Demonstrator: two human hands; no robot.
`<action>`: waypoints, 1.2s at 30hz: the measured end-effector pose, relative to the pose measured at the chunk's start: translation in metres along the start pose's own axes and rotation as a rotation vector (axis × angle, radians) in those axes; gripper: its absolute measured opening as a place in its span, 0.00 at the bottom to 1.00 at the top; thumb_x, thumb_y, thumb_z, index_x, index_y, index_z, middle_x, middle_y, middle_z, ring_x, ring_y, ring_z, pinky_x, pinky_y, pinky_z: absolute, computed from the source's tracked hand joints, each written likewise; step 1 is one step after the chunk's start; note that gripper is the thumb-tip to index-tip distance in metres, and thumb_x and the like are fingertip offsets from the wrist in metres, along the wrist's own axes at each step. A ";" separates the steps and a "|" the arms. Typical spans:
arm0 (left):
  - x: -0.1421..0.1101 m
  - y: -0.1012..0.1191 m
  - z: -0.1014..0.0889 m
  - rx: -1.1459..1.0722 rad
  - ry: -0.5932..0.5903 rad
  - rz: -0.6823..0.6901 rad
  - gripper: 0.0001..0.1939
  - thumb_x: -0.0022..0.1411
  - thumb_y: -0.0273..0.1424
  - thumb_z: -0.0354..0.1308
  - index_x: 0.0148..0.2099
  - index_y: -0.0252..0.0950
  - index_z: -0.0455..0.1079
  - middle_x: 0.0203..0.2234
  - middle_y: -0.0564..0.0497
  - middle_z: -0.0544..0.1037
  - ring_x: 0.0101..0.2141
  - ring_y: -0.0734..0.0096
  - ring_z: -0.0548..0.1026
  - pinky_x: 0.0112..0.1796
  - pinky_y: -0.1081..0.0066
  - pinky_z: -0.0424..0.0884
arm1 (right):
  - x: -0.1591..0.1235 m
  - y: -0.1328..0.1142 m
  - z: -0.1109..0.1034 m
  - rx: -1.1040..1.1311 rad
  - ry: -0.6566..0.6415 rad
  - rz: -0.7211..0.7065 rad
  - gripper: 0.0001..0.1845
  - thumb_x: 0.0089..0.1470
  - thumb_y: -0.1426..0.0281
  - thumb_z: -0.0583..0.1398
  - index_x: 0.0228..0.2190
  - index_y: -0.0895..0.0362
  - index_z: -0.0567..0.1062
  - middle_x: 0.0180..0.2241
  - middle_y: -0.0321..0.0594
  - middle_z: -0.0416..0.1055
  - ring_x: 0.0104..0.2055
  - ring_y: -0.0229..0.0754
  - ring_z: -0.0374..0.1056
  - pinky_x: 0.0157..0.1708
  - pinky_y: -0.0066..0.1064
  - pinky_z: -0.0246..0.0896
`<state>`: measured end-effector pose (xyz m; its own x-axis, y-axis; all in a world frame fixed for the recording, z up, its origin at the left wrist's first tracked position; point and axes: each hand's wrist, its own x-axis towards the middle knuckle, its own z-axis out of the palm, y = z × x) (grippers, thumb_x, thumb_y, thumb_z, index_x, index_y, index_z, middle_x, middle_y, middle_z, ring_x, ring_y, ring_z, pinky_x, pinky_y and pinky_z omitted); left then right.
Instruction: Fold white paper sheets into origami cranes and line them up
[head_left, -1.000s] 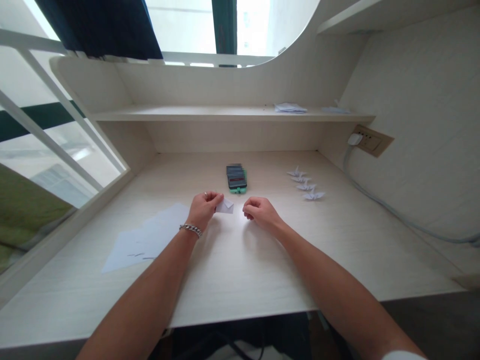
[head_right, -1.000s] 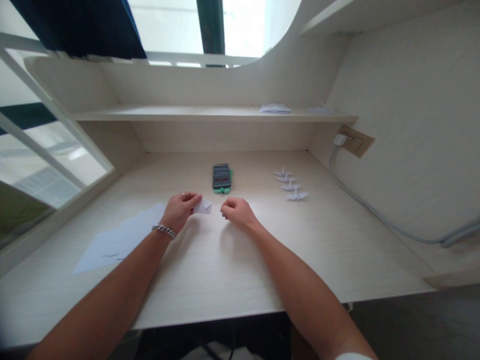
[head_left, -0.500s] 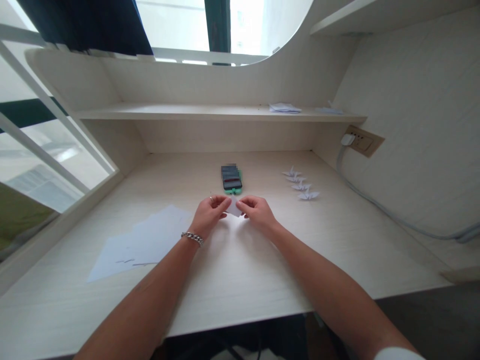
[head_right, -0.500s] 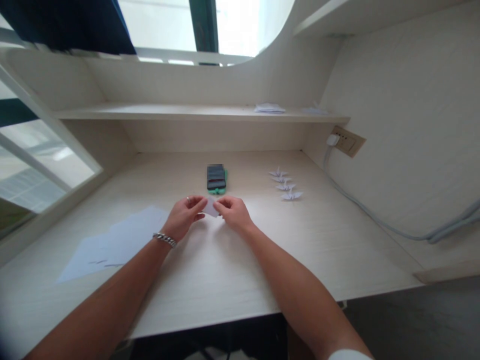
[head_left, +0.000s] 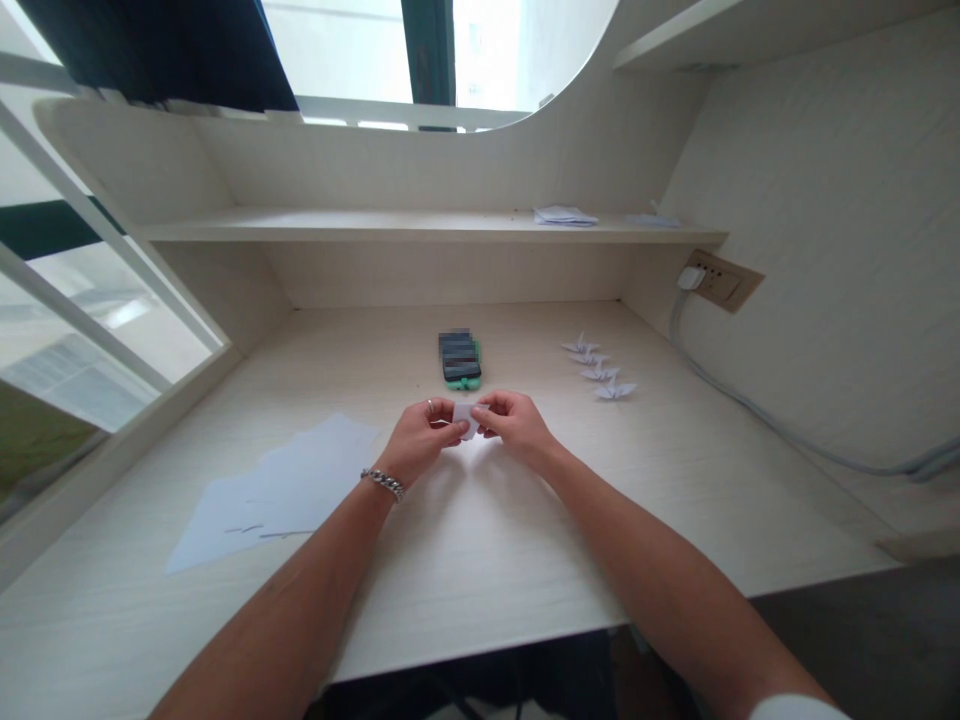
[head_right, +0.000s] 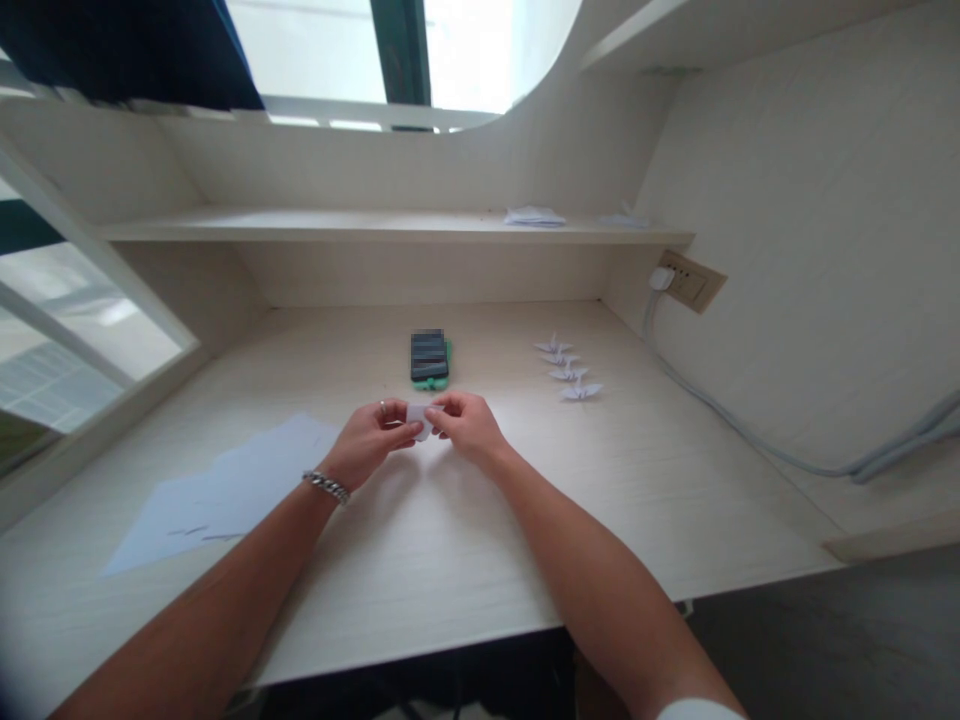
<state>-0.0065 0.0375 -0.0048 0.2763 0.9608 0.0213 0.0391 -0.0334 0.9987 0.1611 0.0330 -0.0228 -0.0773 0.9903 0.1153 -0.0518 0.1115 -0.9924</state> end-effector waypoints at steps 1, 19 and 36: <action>-0.001 0.000 0.000 0.005 -0.010 -0.003 0.16 0.41 0.35 0.71 0.32 0.32 0.73 0.27 0.48 0.78 0.28 0.69 0.76 0.31 0.70 0.72 | 0.000 0.000 -0.001 0.010 -0.001 -0.009 0.16 0.41 0.60 0.66 0.27 0.59 0.74 0.20 0.34 0.70 0.21 0.34 0.65 0.24 0.27 0.62; -0.009 -0.009 -0.007 0.117 0.002 -0.010 0.11 0.43 0.34 0.68 0.27 0.33 0.73 0.20 0.52 0.75 0.22 0.73 0.72 0.24 0.73 0.68 | 0.003 -0.003 -0.002 -0.154 -0.204 0.117 0.10 0.41 0.66 0.67 0.25 0.61 0.77 0.19 0.36 0.71 0.22 0.35 0.67 0.25 0.27 0.63; -0.021 0.002 0.000 0.018 0.011 0.120 0.13 0.47 0.35 0.68 0.32 0.31 0.75 0.24 0.48 0.79 0.25 0.70 0.75 0.28 0.71 0.70 | -0.018 -0.016 -0.001 -0.030 -0.144 0.014 0.18 0.39 0.60 0.70 0.29 0.61 0.78 0.21 0.38 0.73 0.24 0.36 0.69 0.27 0.30 0.65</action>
<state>-0.0127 0.0174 -0.0035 0.2692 0.9526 0.1415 0.0236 -0.1534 0.9879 0.1645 0.0136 -0.0085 -0.2195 0.9700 0.1042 -0.0201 0.1023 -0.9946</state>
